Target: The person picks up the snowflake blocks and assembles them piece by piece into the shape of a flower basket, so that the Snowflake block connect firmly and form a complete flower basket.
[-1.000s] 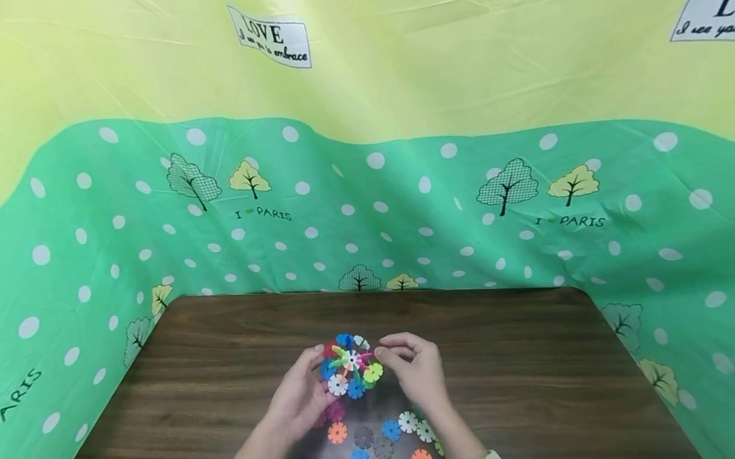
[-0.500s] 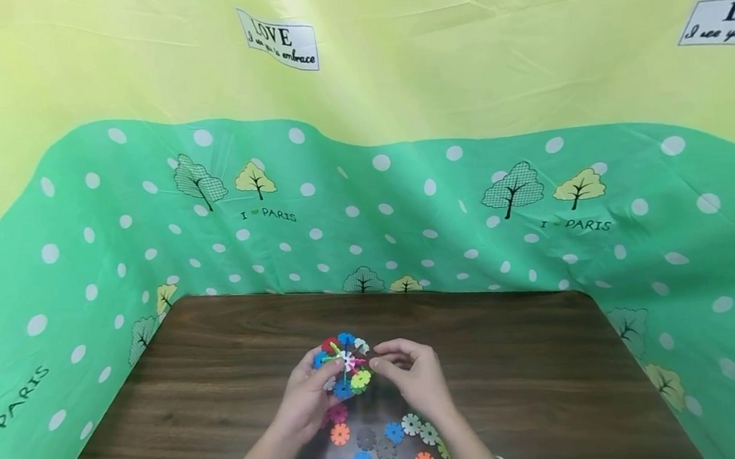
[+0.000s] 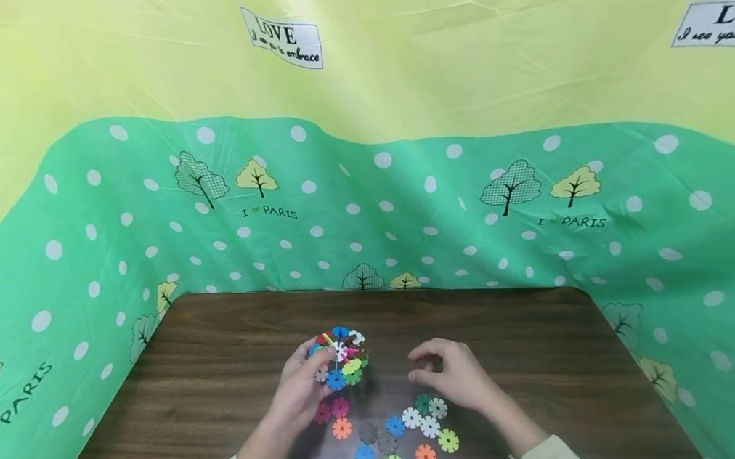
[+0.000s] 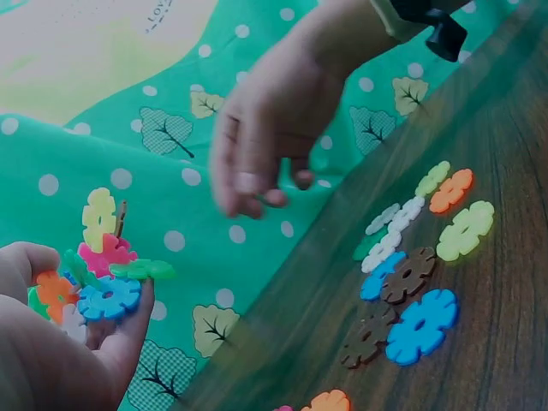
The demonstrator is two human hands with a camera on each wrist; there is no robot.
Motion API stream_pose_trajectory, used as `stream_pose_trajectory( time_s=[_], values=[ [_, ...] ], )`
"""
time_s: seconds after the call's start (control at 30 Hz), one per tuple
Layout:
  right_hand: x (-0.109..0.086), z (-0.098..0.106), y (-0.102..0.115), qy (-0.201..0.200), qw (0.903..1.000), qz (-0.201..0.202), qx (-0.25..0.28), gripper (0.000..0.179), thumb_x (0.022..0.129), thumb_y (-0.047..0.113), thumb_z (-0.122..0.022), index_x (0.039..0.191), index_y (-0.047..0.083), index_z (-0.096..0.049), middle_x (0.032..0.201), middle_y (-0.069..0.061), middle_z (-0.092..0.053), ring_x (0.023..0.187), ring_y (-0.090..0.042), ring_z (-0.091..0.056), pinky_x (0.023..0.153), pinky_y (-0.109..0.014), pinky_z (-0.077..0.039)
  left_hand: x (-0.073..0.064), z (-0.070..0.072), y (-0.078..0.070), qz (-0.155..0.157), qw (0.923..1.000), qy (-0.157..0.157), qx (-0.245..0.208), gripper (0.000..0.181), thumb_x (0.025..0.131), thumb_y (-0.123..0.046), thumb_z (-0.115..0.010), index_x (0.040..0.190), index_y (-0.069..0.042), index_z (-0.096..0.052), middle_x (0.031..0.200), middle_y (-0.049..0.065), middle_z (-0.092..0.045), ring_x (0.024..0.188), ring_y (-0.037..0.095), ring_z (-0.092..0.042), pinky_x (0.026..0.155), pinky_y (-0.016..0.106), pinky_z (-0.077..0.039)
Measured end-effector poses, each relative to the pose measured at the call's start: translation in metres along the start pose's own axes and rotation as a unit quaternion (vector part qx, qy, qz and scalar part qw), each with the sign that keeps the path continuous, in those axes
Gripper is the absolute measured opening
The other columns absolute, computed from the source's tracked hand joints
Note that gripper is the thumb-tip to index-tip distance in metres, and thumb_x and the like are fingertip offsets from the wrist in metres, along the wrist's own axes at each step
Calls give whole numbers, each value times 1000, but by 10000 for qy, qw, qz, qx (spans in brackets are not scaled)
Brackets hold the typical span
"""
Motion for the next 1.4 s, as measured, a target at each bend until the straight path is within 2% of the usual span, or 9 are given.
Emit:
stream_pose_trajectory(
  time_s=[0.2,0.47,0.67,0.83,1.07,1.23,1.4],
  values=[
    [-11,-17,-23,728,9962,-89,-464,23,87,21,-82,106,9,-75,97,-3,-70,78,-6,-59,65,-23,-51,-2,-1,-3,-9,9999,6,146,65,97,-26,-69,148,-4,-35,131,17,-56,103,24,-63,83,35,-60],
    [-19,-35,-35,1121,9902,-85,-826,26,84,26,-85,104,11,-77,94,2,-66,77,-4,-57,63,-24,-50,-5,-4,0,62,9999,95,40,64,97,-26,-68,148,-5,-35,125,14,-56,98,20,-63,78,31,-58],
    [-18,-34,-32,1033,9897,18,-990,20,81,17,-87,98,11,-78,89,2,-66,75,-7,-57,61,-24,-49,-4,-4,1,100,9999,127,45,65,96,-26,-68,148,-6,-36,128,15,-56,102,21,-63,82,33,-59],
    [-15,-34,-33,1010,9897,-131,-1010,19,78,15,-88,92,13,-75,86,4,-64,74,-6,-55,60,-24,-48,-3,-5,1,103,9998,195,16,65,96,-25,-68,149,-6,-36,125,13,-59,100,19,-64,79,32,-59],
    [-10,-30,-33,957,9911,-269,-888,13,82,7,-80,85,16,-72,74,9,-62,63,-5,-54,56,-23,-46,-4,-8,0,67,9996,276,57,68,96,-26,-68,150,-4,-34,124,12,-56,100,19,-62,78,32,-58],
    [-1,-17,-24,696,9941,-282,-781,13,86,9,-79,83,17,-69,73,9,-63,65,-6,-55,57,-23,-47,-4,-9,2,89,9993,341,94,67,95,-26,-69,149,-4,-35,125,13,-57,99,19,-63,77,31,-58],
    [12,3,-11,-1,9994,-288,-212,8,90,10,-78,97,12,-74,79,6,-67,68,-8,-59,59,-24,-52,-3,-9,3,84,9989,427,144,69,95,-24,-70,152,-5,-35,130,14,-56,102,20,-64,80,33,-59]
  ],
)
Point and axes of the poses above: each hand's wrist, its own x-axis towards the middle knuckle, its own z-axis out of the back of the hand, y = z × x, the point moved 10 cm from there along x, towards the middle knuckle
